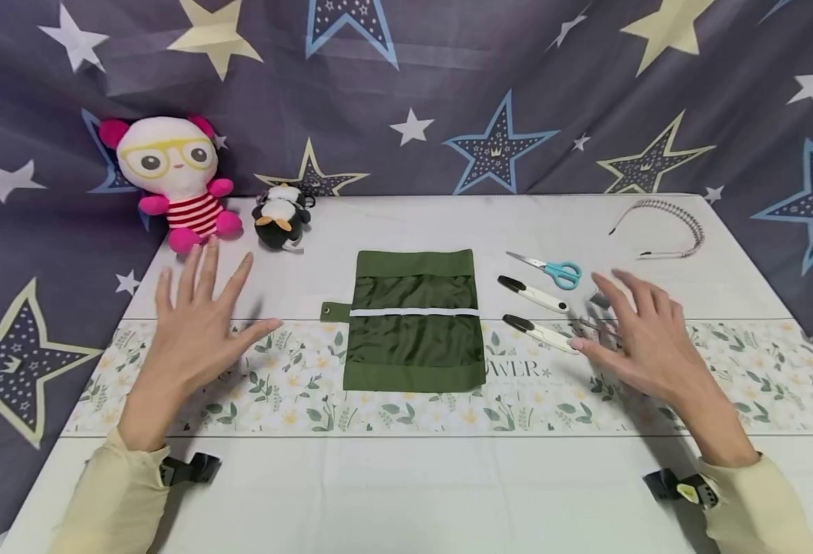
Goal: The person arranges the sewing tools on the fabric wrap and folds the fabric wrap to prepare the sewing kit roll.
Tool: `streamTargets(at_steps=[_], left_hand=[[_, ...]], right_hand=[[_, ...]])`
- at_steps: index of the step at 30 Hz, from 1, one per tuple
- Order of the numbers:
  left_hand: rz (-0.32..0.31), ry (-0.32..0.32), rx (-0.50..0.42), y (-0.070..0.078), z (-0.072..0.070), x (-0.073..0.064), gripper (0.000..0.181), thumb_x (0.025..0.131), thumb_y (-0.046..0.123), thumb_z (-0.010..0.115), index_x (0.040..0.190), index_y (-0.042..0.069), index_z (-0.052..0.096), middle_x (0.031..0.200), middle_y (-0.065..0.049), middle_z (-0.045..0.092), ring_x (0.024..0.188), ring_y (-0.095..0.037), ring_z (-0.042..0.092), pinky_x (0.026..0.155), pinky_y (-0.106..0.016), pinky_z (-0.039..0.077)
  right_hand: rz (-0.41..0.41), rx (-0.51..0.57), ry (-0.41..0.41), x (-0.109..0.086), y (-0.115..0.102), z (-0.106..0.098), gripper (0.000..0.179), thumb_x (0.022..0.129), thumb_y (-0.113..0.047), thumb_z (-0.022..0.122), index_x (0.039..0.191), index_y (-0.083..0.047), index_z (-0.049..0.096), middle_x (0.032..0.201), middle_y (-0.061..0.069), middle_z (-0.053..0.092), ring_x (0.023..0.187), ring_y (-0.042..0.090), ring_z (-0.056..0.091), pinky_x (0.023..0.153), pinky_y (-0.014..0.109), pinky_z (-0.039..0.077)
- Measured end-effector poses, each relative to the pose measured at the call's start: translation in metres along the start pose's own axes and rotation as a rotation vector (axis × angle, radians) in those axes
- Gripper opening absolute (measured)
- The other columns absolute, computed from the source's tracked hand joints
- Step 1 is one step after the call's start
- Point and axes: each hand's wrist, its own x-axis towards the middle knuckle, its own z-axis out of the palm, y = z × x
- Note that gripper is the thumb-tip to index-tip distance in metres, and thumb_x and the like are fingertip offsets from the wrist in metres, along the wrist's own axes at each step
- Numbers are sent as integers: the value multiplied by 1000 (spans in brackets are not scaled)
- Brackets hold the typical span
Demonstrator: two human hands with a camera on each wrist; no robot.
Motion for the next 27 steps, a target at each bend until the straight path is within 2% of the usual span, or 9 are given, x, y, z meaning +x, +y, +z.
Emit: streamTargets(at_steps=[2,5,7,10,13,18,22,27], left_hand=[[23,-12,-67,7,5,6,94,96,69,55,167,16,22,172,-13,-6,157,-36,-5,120,-63,-7],[77,-11,-169,17,17,17,90,96,63,61,163,12,30,170,-20,13,154,-42,13,120,-66,5],[113,-14,-247,22,28,24,85,95,56,68,160,10,37,165,-22,28,150,-44,24,119,-66,12],[140,-41,-359,29,43,33,77,93,46,76,154,8,46,155,-21,44,143,-43,36,118,-64,17],[135,-87,-449,38,55,44,70,93,41,78,150,8,53,149,-18,51,139,-40,42,119,-62,17],[150,-145,-505,52,70,58,59,96,40,76,144,10,60,145,-15,54,137,-38,45,118,-61,18],[169,-163,-510,57,77,59,51,97,35,76,140,10,64,143,-15,54,136,-39,45,117,-61,20],[175,-143,-517,56,80,54,44,97,29,77,134,9,67,140,-16,56,134,-39,46,115,-61,24]], right_hand=[[-54,42,12,3,-4,6,73,91,-45,76,147,-4,52,140,27,51,121,53,48,94,70,36],[-119,75,16,6,-10,14,47,87,-23,82,124,2,67,114,22,65,101,44,61,83,60,48],[-123,87,-10,8,-14,18,34,86,-14,83,113,2,70,101,17,68,89,35,66,75,55,54],[-90,102,-68,8,-17,22,25,86,-10,84,104,1,70,89,7,66,76,22,63,64,44,53],[-71,102,-87,6,-17,23,22,85,-10,85,99,-1,70,84,2,61,70,15,56,58,37,49],[-72,93,-50,2,-13,22,21,82,-8,86,94,-4,69,82,0,57,67,12,50,55,33,45],[-74,101,-67,-1,-13,24,21,82,-7,85,94,-4,68,82,-1,56,68,11,49,54,32,44],[-72,106,-76,-3,-15,28,22,82,-5,85,96,-4,68,84,0,56,69,13,51,56,33,46]])
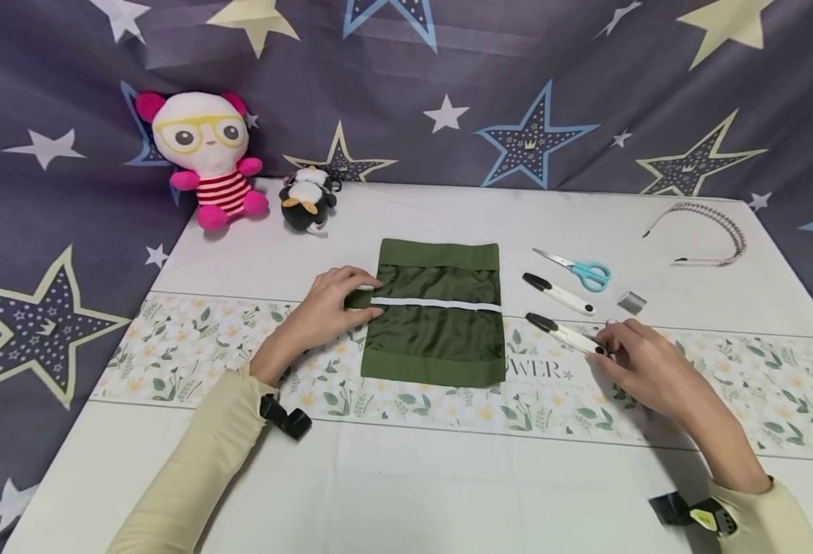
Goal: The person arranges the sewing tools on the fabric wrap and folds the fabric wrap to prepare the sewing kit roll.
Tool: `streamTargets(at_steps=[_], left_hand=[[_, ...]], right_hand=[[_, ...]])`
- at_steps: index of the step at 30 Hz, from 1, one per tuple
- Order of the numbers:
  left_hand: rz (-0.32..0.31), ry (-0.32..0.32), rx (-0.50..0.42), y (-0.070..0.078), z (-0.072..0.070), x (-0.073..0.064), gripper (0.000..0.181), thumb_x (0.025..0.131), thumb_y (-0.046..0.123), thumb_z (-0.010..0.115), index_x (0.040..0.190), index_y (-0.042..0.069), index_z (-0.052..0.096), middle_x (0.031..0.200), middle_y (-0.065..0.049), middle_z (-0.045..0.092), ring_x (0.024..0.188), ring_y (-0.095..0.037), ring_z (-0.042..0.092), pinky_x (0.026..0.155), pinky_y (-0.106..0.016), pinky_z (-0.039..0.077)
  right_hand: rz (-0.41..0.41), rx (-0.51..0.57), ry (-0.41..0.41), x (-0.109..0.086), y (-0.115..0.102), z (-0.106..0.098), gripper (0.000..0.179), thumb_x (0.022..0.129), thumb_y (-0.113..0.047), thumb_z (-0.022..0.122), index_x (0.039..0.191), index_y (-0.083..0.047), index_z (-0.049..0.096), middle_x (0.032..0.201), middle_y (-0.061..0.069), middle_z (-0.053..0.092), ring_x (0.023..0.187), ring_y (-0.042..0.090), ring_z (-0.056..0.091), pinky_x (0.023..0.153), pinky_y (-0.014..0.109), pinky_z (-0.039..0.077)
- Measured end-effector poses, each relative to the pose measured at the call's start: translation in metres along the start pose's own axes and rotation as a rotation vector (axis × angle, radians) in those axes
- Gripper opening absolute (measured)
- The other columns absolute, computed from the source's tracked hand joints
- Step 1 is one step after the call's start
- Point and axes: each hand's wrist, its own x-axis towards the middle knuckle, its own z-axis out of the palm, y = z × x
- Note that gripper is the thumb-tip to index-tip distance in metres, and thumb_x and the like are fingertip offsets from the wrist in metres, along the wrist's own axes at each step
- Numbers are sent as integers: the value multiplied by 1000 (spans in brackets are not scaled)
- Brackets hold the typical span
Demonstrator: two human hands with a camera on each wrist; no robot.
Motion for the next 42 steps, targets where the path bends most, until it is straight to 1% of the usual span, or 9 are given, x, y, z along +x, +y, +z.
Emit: streamTargets(at_steps=[4,12,21,24,29,33,36,38,42], left_hand=[[2,11,-19,-1,0,1,39,97,29,77,130,9,69,139,-15,57,134,-39,47,115,-61,24],[5,23,-28,-2,1,-1,36,96,28,77,125,9,71,137,-14,58,132,-37,48,115,-61,25],[5,29,-37,-4,3,-3,31,97,26,77,123,10,72,136,-12,59,128,-35,50,114,-60,28],[7,34,-44,-5,3,-2,30,97,25,77,123,10,72,137,-12,59,128,-35,50,114,-60,27],[13,40,-53,-5,3,-2,28,98,24,76,122,10,73,137,-13,59,129,-35,50,114,-60,26],[22,48,-69,-5,3,-2,28,98,23,76,122,10,73,136,-13,59,129,-36,49,116,-61,24],[24,54,-76,-6,3,-2,27,98,22,76,122,10,73,136,-12,59,130,-36,49,116,-61,23],[27,57,-77,-6,3,-2,26,98,22,76,120,11,73,135,-12,59,129,-36,49,116,-61,23],[35,55,-78,-7,4,-1,23,97,21,76,118,10,74,135,-14,59,128,-37,50,114,-63,24]], right_hand=[[13,-4,-11,0,0,0,22,83,-4,84,97,-4,68,85,1,57,69,13,52,56,33,46],[6,-6,-18,-1,1,1,21,84,-3,84,97,-5,67,86,0,57,71,12,53,57,32,47],[-23,9,7,-5,2,4,23,82,0,84,97,-5,67,86,-1,58,72,11,55,58,31,49],[-21,24,22,-5,4,5,24,82,2,84,99,-3,68,87,-2,58,72,10,54,58,30,49],[48,63,37,-4,5,3,23,86,1,82,104,-1,68,86,-1,60,72,8,52,57,27,47],[130,132,27,-3,5,1,19,93,-1,76,109,0,66,87,1,66,73,8,57,59,24,49],[180,188,32,-1,5,0,15,97,-4,72,111,-2,66,91,3,69,77,7,61,62,19,49],[201,222,50,-1,5,1,14,98,-4,71,112,-3,67,92,5,69,78,5,61,64,16,48],[191,306,117,0,7,2,16,97,2,70,112,-1,68,93,8,70,80,-1,60,67,12,48]])
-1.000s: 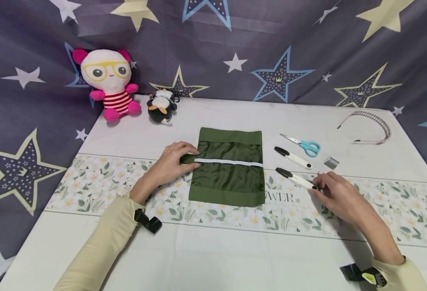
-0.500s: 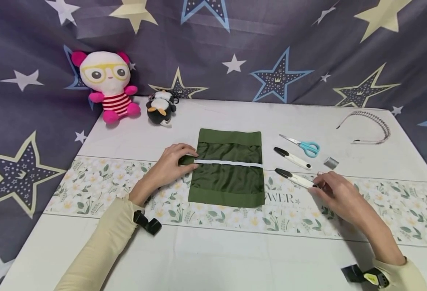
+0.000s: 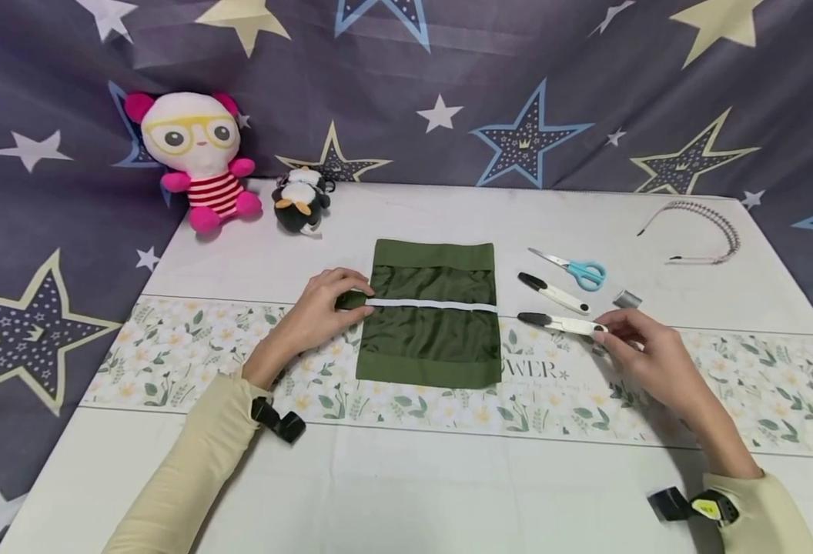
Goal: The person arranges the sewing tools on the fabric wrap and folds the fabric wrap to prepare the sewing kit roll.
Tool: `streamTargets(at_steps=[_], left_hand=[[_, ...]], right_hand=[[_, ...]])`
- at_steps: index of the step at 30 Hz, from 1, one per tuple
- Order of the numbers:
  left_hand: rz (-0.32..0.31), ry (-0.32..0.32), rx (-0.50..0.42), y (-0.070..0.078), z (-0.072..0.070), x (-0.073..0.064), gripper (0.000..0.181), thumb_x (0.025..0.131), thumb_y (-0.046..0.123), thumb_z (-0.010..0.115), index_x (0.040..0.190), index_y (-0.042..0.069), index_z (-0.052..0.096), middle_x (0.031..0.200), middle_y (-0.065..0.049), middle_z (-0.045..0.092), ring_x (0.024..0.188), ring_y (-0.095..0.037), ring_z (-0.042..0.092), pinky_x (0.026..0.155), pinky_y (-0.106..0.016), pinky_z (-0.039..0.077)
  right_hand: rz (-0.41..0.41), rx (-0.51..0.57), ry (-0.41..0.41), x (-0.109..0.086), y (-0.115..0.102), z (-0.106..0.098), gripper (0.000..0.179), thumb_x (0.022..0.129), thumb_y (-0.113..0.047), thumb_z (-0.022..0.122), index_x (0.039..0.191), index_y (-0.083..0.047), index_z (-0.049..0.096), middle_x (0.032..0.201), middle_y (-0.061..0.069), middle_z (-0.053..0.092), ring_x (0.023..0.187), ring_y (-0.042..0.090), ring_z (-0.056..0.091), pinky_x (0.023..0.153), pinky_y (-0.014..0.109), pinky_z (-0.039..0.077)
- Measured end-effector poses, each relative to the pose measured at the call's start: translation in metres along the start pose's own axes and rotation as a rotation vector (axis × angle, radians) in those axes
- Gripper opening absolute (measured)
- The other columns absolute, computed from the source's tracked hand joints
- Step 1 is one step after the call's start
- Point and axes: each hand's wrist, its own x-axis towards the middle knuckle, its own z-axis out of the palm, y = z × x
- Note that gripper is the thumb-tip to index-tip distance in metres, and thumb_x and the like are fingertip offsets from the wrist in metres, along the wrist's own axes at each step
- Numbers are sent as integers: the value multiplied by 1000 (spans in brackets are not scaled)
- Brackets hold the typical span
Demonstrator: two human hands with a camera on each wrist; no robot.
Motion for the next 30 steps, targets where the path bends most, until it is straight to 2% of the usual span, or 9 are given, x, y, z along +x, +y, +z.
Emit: streamTargets(at_steps=[4,9,15,19,25,30], left_hand=[[-3,-1,-6,-1,-1,0,23,98,20,76,118,10,74,135,-14,59,128,-37,50,115,-63,23],[-11,-1,-13,-1,-1,1,24,97,21,76,118,10,74,135,-13,59,129,-36,49,116,-63,21],[-3,-1,-19,0,0,1,24,97,20,76,118,9,74,135,-14,59,129,-38,50,115,-65,22],[-5,0,-18,0,0,1,23,97,20,76,118,9,74,136,-14,59,129,-38,50,116,-64,21],[-4,-1,-16,0,0,1,23,97,20,77,117,10,74,136,-14,59,128,-36,50,116,-64,21],[4,3,-19,0,0,0,23,97,19,77,117,9,74,136,-15,59,128,-37,50,116,-64,21]], right_hand=[[-8,118,58,7,0,1,17,97,5,68,114,2,69,96,7,69,81,2,62,70,11,48],[38,271,92,20,-1,3,17,100,3,66,117,5,68,101,1,68,85,11,64,71,14,50],[57,328,133,35,-1,6,19,101,1,65,119,8,67,99,8,67,74,15,58,61,18,46],[47,349,163,46,-2,10,20,102,-2,65,118,10,68,99,6,68,71,16,55,56,18,41],[11,436,177,65,-7,19,20,101,2,66,116,14,67,103,-2,70,85,15,64,69,18,48],[-6,530,171,81,-15,30,20,101,2,65,115,16,67,99,0,71,86,16,66,74,21,51]])
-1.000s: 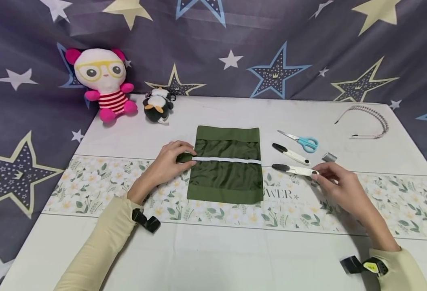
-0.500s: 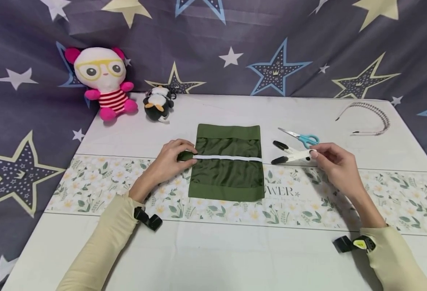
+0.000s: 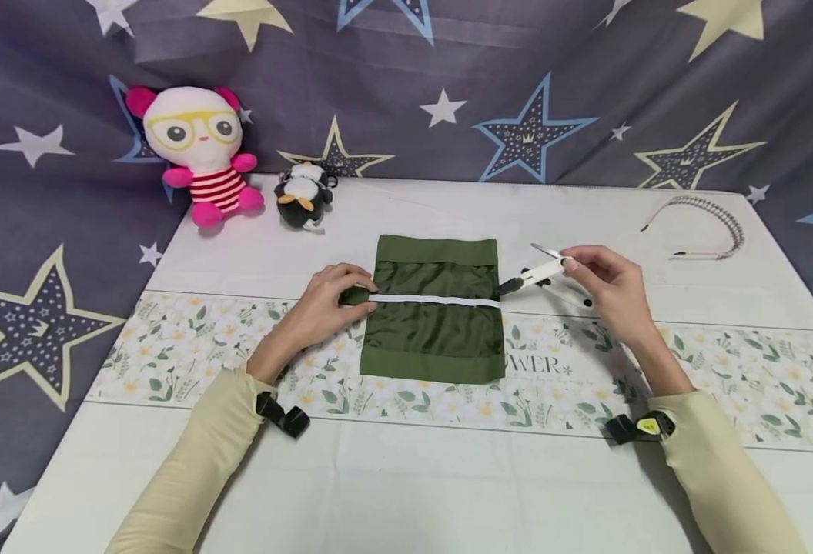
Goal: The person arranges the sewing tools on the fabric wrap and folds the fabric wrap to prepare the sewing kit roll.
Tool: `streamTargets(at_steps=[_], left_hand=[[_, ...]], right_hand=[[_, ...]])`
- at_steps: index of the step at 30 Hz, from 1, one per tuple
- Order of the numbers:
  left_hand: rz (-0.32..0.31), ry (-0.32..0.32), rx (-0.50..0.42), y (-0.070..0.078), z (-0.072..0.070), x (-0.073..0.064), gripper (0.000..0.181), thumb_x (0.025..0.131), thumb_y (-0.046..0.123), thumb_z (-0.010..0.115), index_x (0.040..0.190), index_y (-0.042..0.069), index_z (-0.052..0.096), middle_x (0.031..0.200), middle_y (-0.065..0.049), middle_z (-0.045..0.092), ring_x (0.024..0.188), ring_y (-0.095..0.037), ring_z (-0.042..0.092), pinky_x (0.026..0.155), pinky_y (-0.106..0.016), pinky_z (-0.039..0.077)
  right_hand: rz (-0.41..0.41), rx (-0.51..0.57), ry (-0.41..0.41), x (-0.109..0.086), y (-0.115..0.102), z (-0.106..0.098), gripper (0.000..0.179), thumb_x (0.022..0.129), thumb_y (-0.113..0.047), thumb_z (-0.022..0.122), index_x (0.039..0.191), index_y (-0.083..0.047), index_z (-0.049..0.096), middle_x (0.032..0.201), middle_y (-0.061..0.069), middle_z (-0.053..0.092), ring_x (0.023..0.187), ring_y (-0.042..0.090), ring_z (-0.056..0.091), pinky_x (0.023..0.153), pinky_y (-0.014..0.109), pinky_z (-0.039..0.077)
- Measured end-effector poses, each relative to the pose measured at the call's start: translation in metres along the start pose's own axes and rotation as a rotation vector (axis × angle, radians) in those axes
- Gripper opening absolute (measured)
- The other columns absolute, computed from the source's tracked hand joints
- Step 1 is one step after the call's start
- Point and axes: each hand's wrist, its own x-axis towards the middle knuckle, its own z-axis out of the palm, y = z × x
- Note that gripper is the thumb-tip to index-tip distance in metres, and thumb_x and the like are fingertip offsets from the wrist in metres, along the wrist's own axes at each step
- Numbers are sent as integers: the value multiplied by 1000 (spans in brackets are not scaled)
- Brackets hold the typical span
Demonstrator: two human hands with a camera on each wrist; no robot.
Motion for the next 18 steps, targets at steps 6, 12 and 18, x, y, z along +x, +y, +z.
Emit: streamTargets(at_steps=[6,12,18], left_hand=[[5,4,-9,1,0,0,23,96,19,77,117,9,75,135,-15,59,127,-38,51,115,-64,23],[-3,3,-13,1,-1,0,23,97,19,77,117,9,74,135,-14,59,128,-37,50,116,-63,21],[-3,4,-14,1,0,0,23,96,18,78,117,9,75,135,-15,59,128,-38,50,115,-63,23]], right_hand=[[5,94,-29,14,1,19,20,101,1,65,115,15,68,96,8,72,85,20,66,74,23,54],[-7,99,-67,26,2,38,20,101,-1,65,117,12,70,96,5,71,84,20,66,69,21,52],[8,97,-100,37,3,55,21,103,-5,65,117,10,71,98,7,71,87,25,67,70,26,52]])
